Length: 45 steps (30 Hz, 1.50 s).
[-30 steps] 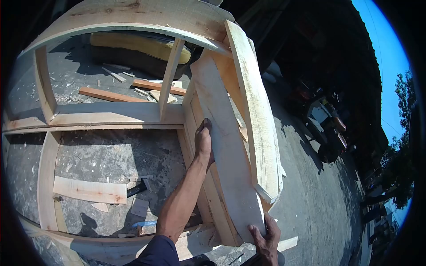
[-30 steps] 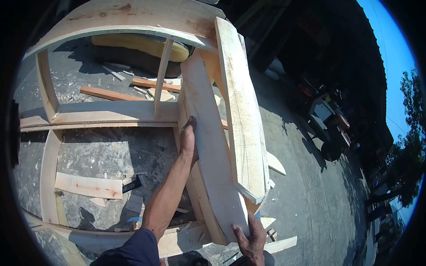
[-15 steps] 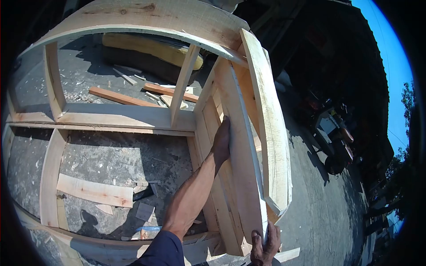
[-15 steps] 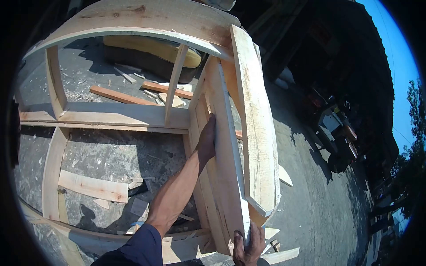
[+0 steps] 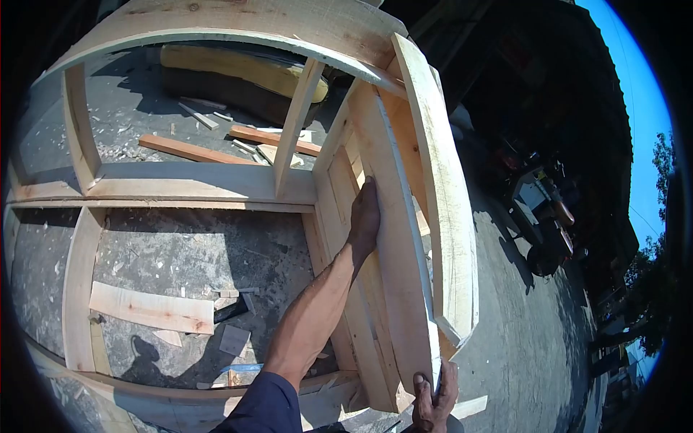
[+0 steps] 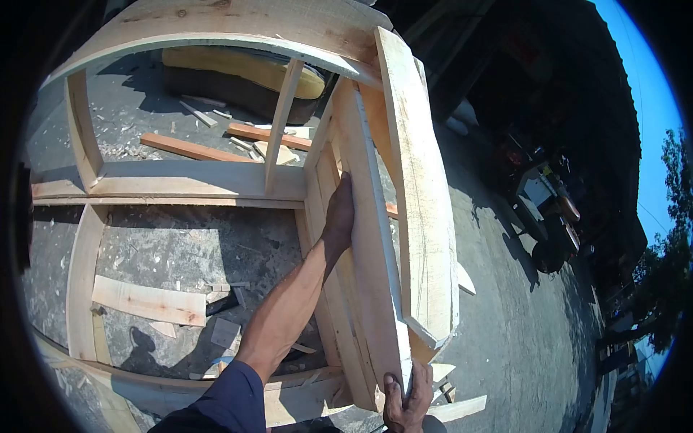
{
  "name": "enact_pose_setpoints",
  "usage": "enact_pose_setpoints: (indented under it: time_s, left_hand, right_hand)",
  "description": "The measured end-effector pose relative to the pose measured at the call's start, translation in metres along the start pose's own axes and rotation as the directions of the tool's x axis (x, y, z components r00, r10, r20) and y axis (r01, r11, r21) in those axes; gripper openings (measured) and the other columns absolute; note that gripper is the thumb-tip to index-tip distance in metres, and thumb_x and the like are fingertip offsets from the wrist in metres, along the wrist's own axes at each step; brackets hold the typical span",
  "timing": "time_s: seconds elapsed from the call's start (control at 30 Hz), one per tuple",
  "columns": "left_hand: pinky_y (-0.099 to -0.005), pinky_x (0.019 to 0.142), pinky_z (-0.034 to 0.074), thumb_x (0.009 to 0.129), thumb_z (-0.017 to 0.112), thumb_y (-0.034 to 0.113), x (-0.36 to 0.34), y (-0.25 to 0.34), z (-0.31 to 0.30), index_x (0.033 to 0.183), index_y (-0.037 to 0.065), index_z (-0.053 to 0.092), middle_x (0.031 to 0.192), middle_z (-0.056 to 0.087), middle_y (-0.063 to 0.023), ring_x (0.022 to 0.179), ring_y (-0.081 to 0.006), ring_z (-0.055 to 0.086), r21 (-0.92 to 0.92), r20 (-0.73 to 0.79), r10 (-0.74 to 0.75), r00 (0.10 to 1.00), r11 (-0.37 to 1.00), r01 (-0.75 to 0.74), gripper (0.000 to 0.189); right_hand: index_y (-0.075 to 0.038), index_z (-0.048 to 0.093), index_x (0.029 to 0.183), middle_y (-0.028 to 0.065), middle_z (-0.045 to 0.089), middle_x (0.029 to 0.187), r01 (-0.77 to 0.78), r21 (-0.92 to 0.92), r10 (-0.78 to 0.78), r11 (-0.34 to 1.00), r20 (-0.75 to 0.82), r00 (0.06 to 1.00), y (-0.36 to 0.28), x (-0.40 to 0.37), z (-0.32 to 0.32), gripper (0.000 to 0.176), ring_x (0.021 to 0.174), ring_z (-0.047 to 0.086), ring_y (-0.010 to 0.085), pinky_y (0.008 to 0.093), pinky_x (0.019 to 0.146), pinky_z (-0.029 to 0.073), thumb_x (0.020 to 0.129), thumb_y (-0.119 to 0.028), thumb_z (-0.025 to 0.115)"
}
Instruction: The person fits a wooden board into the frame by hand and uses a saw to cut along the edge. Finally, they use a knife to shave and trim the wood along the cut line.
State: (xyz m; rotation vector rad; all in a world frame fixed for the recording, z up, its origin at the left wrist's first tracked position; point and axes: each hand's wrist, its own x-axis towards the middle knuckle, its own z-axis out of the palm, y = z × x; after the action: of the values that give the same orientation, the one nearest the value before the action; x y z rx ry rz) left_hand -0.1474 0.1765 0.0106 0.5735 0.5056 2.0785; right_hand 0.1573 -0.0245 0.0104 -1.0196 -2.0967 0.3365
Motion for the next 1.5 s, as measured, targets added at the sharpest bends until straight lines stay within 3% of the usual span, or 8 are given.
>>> enact_pose_setpoints:
  time_s: [0.1, 0.43, 0.57, 0.9, 0.97, 1.37, 1.43, 1.5]
  left_hand:
    - [-0.0326, 0.073, 0.055, 0.102, 0.030, 0.048, -0.001, 0.001, 0.004, 0.117, 0.003, 0.055, 0.093, 0.061, -0.0099, 0.081, -0.0165, 0.063, 0.046, -0.065, 0.030, 0.997, 0.999, -0.027, 0.054]
    - [-0.0313, 0.073, 0.055, 0.103, 0.028, 0.048, 0.004, -0.003, -0.001, 0.120, 0.004, 0.054, 0.094, 0.061, -0.0089, 0.080, -0.0147, 0.063, -0.044, -0.007, 0.048, 0.999, 0.998, -0.048, 0.054]
    - [-0.0249, 0.065, 0.056, 0.102, 0.029, 0.052, -0.016, 0.011, 0.004, 0.115, 0.008, 0.056, 0.086, 0.062, -0.0037, 0.073, -0.0105, 0.064, -0.201, 0.199, 0.024, 0.980, 0.979, 0.017, 0.053]
    - [-0.0301, 0.080, 0.056, 0.101, 0.032, 0.052, -0.020, 0.026, 0.027, 0.124, 0.005, 0.053, 0.098, 0.062, -0.0080, 0.089, -0.0152, 0.065, -0.265, 0.187, 0.041, 0.981, 0.964, 0.010, 0.056]
    - [-0.0341, 0.092, 0.053, 0.102, 0.034, 0.047, -0.026, 0.037, 0.039, 0.132, -0.001, 0.043, 0.115, 0.058, -0.0144, 0.106, -0.0210, 0.061, -0.285, 0.125, -0.011, 0.992, 0.958, 0.047, 0.057]
    - [-0.0357, 0.090, 0.053, 0.101, 0.038, 0.049, -0.015, 0.033, 0.056, 0.131, 0.004, 0.045, 0.112, 0.058, -0.0116, 0.103, -0.0199, 0.060, -0.333, 0.092, 0.000, 0.996, 0.942, 0.031, 0.055]
    - [-0.0356, 0.090, 0.053, 0.101, 0.038, 0.049, -0.015, 0.032, 0.057, 0.132, 0.004, 0.045, 0.112, 0.058, -0.0119, 0.103, -0.0200, 0.060, -0.340, 0.094, 0.005, 0.996, 0.940, 0.027, 0.055]
    - [-0.0356, 0.091, 0.053, 0.101, 0.037, 0.049, -0.013, 0.031, 0.055, 0.132, 0.003, 0.044, 0.112, 0.058, -0.0123, 0.104, -0.0200, 0.060, -0.345, 0.086, 0.009, 0.996, 0.938, 0.021, 0.055]
  right_hand:
    - [0.007, 0.053, 0.116, 0.0223, 0.056, 0.096, -0.018, -0.038, 0.019, 0.999, 0.019, 1.000, -0.001, -0.001, -0.001, 0.042, 0.084, 0.052, 0.0376, 0.0439, 0.076, 0.043, 0.080, -0.011, 0.063]
    - [0.008, 0.052, 0.118, 0.0226, 0.056, 0.096, 0.074, -0.104, -0.073, 0.992, 0.016, 0.997, -0.006, -0.006, -0.004, 0.046, 0.087, 0.054, 0.0374, 0.0442, 0.077, 0.044, 0.082, -0.018, 0.062]
    - [0.008, 0.051, 0.119, 0.0223, 0.056, 0.096, 0.101, -0.109, -0.099, 0.989, 0.021, 0.995, -0.010, -0.009, -0.001, 0.047, 0.087, 0.054, 0.0365, 0.0440, 0.077, 0.045, 0.083, -0.021, 0.062]
    - [0.009, 0.051, 0.120, 0.0215, 0.057, 0.096, 0.194, -0.122, -0.195, 0.973, 0.001, 0.981, -0.031, 0.000, -0.060, 0.053, 0.089, 0.056, 0.0343, 0.0434, 0.079, 0.045, 0.086, -0.030, 0.062]
    - [0.009, 0.051, 0.120, 0.0213, 0.057, 0.096, 0.200, -0.149, -0.205, 0.968, -0.023, 0.978, -0.041, 0.005, -0.075, 0.054, 0.089, 0.056, 0.0338, 0.0433, 0.079, 0.046, 0.087, -0.031, 0.062]
    - [0.010, 0.051, 0.122, 0.0204, 0.058, 0.096, 0.221, -0.309, -0.294, 0.925, -0.214, 0.932, -0.035, 0.000, -0.094, 0.061, 0.090, 0.058, 0.0314, 0.0427, 0.081, 0.047, 0.090, -0.040, 0.061]
    - [-0.003, 0.059, 0.105, 0.0130, 0.065, 0.101, 0.079, -0.919, -0.177, 0.386, 0.011, 0.984, 0.008, -0.064, -0.091, 0.014, 0.091, 0.060, 0.0236, 0.0414, 0.092, 0.045, 0.092, -0.004, 0.055]
    - [-0.003, 0.059, 0.105, 0.0129, 0.065, 0.101, -0.041, -0.725, -0.006, 0.688, -0.062, 0.998, 0.018, -0.049, -0.098, 0.013, 0.091, 0.060, 0.0233, 0.0413, 0.092, 0.045, 0.092, -0.004, 0.055]
